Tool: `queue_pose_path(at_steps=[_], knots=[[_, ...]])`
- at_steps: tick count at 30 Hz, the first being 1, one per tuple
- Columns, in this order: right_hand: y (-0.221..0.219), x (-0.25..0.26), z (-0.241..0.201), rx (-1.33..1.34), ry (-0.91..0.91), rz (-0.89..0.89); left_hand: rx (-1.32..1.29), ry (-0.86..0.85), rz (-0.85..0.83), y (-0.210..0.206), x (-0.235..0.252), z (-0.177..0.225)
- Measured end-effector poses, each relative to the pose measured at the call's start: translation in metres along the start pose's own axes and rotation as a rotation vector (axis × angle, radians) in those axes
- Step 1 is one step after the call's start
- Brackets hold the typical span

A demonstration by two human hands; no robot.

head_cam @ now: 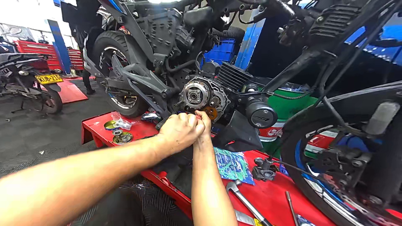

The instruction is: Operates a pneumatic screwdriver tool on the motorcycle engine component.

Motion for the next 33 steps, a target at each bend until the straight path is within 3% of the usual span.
queue_pose_path(at_steps=[3,5,7,10,12,14,15,16,19,22,25,27,28,30,31,33], knots=[[-0.005,0.001,-0.002,0.164,-0.006,-0.009,0.162,-0.229,-0.167,0.003,0.019,0.017],[-0.007,0.001,-0.002,0.229,-0.025,-0.046,0.086,-0.186,-0.325,0.000,0.030,0.012],[-0.005,-0.001,-0.001,0.197,-0.032,-0.072,-0.128,0.069,-0.371,-0.009,0.034,-0.010],[-0.006,-0.004,0.000,0.090,-0.021,-0.072,-0.877,0.763,-0.237,-0.044,0.009,-0.054],[-0.006,-0.006,0.002,0.037,-0.014,-0.048,-1.450,1.180,-0.134,-0.077,-0.019,-0.046],[-0.006,-0.005,0.001,0.013,0.003,-0.022,-1.846,1.336,-0.182,-0.088,-0.030,-0.018],[-0.006,-0.003,0.000,0.013,0.008,0.002,-1.853,1.295,-0.206,-0.087,-0.029,-0.016],[-0.004,-0.003,0.001,0.022,0.001,0.015,-1.685,1.174,-0.232,-0.081,-0.028,-0.022],[0.000,-0.001,0.000,0.003,-0.012,0.021,-0.740,0.639,-0.320,-0.038,-0.016,-0.037],[-0.003,0.001,0.000,0.004,-0.013,0.006,-0.088,0.117,-0.169,-0.014,0.000,-0.012],[-0.002,0.002,-0.002,0.022,-0.021,0.019,0.118,-0.197,-0.185,-0.009,0.014,0.010],[-0.003,0.003,-0.002,0.094,-0.032,0.011,0.057,-0.237,-0.249,-0.012,0.024,0.010],[-0.004,0.003,-0.002,0.120,-0.031,0.007,-0.018,-0.169,-0.291,-0.014,0.028,0.004],[-0.006,0.005,-0.006,0.076,0.015,-0.011,-0.332,0.158,-0.348,-0.022,0.032,-0.022],[-0.007,0.003,-0.008,0.010,0.029,-0.040,-0.609,0.403,-0.349,-0.029,0.028,-0.038],[-0.009,-0.002,-0.008,-0.128,0.022,-0.051,-1.255,0.937,-0.185,-0.058,0.002,-0.056]])
Point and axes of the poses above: each hand's wrist, its own x-axis towards the middle knuckle, its own y-axis out of the back of the hand, z = x × y, the point moved 9 cm from there along x, towards the middle knuckle, and after that the axes turned 9 degrees about y, right-handed, at the moved point
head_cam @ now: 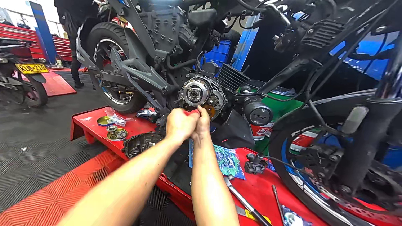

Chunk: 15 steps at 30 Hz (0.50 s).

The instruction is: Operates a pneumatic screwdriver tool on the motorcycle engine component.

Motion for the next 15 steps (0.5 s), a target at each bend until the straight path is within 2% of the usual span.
queue_pose_path(at_steps=[1,2,3,4,5,7,9,10,12,13,15], knots=[[0.000,-0.002,0.000,-0.047,-0.011,0.013,-0.330,0.163,0.006,-0.008,-0.005,-0.021],[-0.001,-0.004,0.001,-0.078,-0.021,0.025,-0.555,0.285,-0.034,-0.020,-0.013,-0.035],[-0.002,-0.003,0.000,-0.075,-0.029,0.044,-0.648,0.335,-0.074,-0.027,-0.018,-0.039],[-0.004,-0.002,0.000,-0.049,-0.041,0.062,-0.577,0.298,-0.085,-0.025,-0.017,-0.038],[-0.003,-0.003,0.001,-0.016,-0.052,0.074,-0.331,0.182,-0.070,-0.015,-0.016,-0.032],[0.001,-0.005,0.001,-0.004,-0.057,0.084,0.341,-0.095,-0.031,0.004,-0.021,-0.010],[0.001,-0.006,-0.002,-0.022,-0.056,0.078,0.905,-0.523,0.080,0.002,-0.034,0.017],[0.001,-0.006,-0.004,-0.033,-0.047,0.084,1.075,-0.769,0.169,-0.004,-0.042,0.027],[0.001,-0.008,-0.008,-0.025,-0.052,0.097,1.248,-1.132,0.236,-0.019,-0.058,0.043],[0.001,-0.007,-0.009,-0.020,-0.056,0.111,1.345,-1.224,0.192,-0.027,-0.063,0.047],[0.001,-0.007,-0.011,-0.001,-0.090,0.121,1.498,-1.280,0.062,-0.042,-0.061,0.051]])
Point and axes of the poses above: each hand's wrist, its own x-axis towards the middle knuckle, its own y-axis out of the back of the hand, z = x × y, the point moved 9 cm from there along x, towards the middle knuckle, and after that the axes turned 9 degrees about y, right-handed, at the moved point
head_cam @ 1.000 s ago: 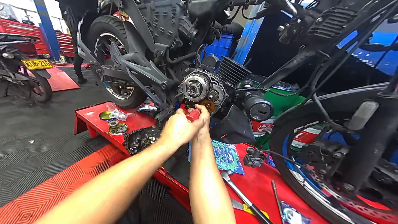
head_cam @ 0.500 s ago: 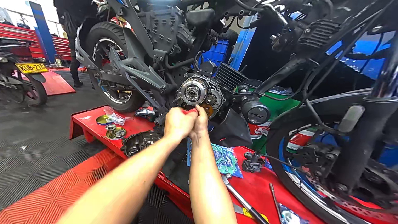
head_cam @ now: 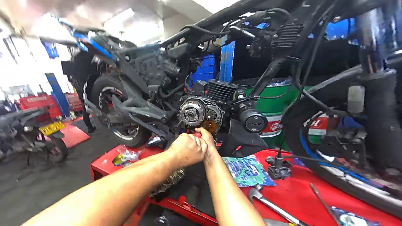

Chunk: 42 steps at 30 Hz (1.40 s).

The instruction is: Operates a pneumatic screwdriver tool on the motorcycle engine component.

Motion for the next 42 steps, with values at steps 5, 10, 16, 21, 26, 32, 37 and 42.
queue_pose_path(at_steps=[5,10,16,21,26,32,37,42], knots=[[0.008,-0.007,-0.002,-0.038,-0.022,-0.028,-0.648,0.578,-0.255,-0.038,-0.006,-0.038],[0.006,-0.007,0.004,-0.107,-0.041,-0.071,-2.439,1.533,0.158,-0.097,-0.044,0.009],[0.010,0.002,0.016,-0.011,-0.064,-0.070,-1.165,1.032,-0.143,-0.072,-0.058,-0.040],[0.014,0.012,0.025,0.069,-0.075,-0.095,-0.084,0.251,0.124,-0.016,-0.021,-0.011],[0.014,0.021,0.028,0.043,-0.040,-0.148,0.162,0.009,-0.101,-0.022,0.004,0.012],[0.007,0.024,0.038,0.152,-0.006,-0.253,-1.238,0.994,-0.095,-0.070,-0.028,-0.051],[0.010,0.019,0.044,0.450,-0.023,-0.464,-2.246,1.452,-0.046,-0.117,-0.051,0.006],[0.008,0.024,0.045,0.492,0.045,-0.509,-0.878,0.876,-0.129,-0.069,-0.052,-0.040]])
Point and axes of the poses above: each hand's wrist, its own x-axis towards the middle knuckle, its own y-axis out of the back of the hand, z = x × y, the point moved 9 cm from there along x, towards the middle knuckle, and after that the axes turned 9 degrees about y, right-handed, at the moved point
